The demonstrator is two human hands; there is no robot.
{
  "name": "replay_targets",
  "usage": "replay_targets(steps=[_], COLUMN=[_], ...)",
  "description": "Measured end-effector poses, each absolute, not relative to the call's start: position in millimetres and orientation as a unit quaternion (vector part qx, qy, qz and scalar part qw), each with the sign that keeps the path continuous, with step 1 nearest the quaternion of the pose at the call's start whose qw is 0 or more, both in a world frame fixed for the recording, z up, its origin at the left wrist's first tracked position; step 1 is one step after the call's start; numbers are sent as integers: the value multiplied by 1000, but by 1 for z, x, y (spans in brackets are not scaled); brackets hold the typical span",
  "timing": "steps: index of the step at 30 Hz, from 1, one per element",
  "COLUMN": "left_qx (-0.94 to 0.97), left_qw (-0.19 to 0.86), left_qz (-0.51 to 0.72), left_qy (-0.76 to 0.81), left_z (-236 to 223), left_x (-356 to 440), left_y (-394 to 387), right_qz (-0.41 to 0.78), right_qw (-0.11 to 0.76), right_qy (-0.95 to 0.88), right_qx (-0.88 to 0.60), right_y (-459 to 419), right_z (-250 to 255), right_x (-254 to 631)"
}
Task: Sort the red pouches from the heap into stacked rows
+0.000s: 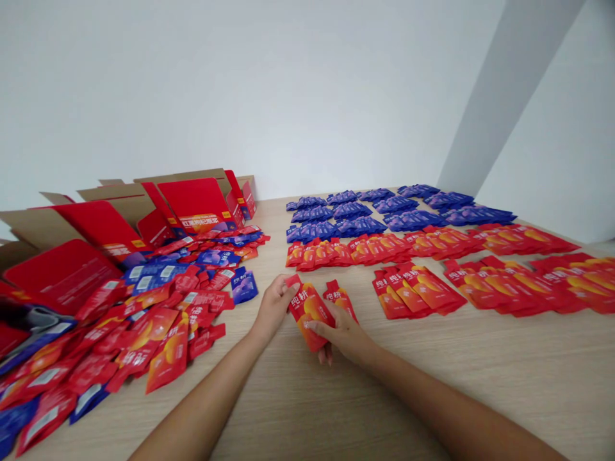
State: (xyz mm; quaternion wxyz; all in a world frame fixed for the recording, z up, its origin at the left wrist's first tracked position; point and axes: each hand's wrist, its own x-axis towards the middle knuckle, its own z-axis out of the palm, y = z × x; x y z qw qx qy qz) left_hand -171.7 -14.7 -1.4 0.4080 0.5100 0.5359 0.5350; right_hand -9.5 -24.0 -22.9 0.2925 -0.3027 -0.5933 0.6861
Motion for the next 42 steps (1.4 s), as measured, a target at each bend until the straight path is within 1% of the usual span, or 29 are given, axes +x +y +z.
replay_targets(steps=[2,4,9,11,13,14,16,17,19,24,28,30,32,35,38,40,42], left_qx=[527,523,474,460,444,442,460,472,488,504,490,496,507,503,523,559,585], left_qw=[380,377,443,462,501,533,608,637,661,643,636,631,631,639,630,612,573], left_qz=[534,535,527,530,532,516,435,389,327,300,346,354,330,298,292,273,263], left_qy=[541,546,548,542,519,504,479,470,467,492,485,480,486,500,495,487,510], left_z=[-2,-4,-12,-14,-15,-16,-16,-17,-17,-16,-15,-15,-17,-21,-25,-26,-24], left_x=[-174,-175,-177,-178,-178,-177,-174,-172,-166,-151,-143,-141,-138,-132,-128,-131,-141], left_y=[-14,-13,-7,-5,-5,-6,-10,-13,-19,-28,-30,-31,-34,-37,-37,-33,-26], right_qz=[666,637,620,623,623,623,623,623,618,576,515,463,430,456,472,445,395], right_qw=[287,286,271,284,318,341,376,384,385,408,400,430,465,484,485,473,432], right_qy=[-611,-631,-633,-622,-602,-587,-561,-555,-559,-579,-636,-658,-657,-622,-596,-604,-637], right_qx=[-317,-339,-375,-381,-385,-389,-394,-395,-396,-407,-412,-409,-408,-412,-432,-462,-502], right_y=[-25,-27,-30,-28,-24,-21,-16,-14,-10,-10,-11,-9,-4,4,14,20,26], right_z=[-23,-21,-18,-19,-19,-20,-20,-20,-21,-26,-27,-24,-23,-25,-32,-36,-40], right_x=[-10,-10,-11,-12,-11,-10,-8,-7,-6,-8,-4,0,3,6,8,11,15])
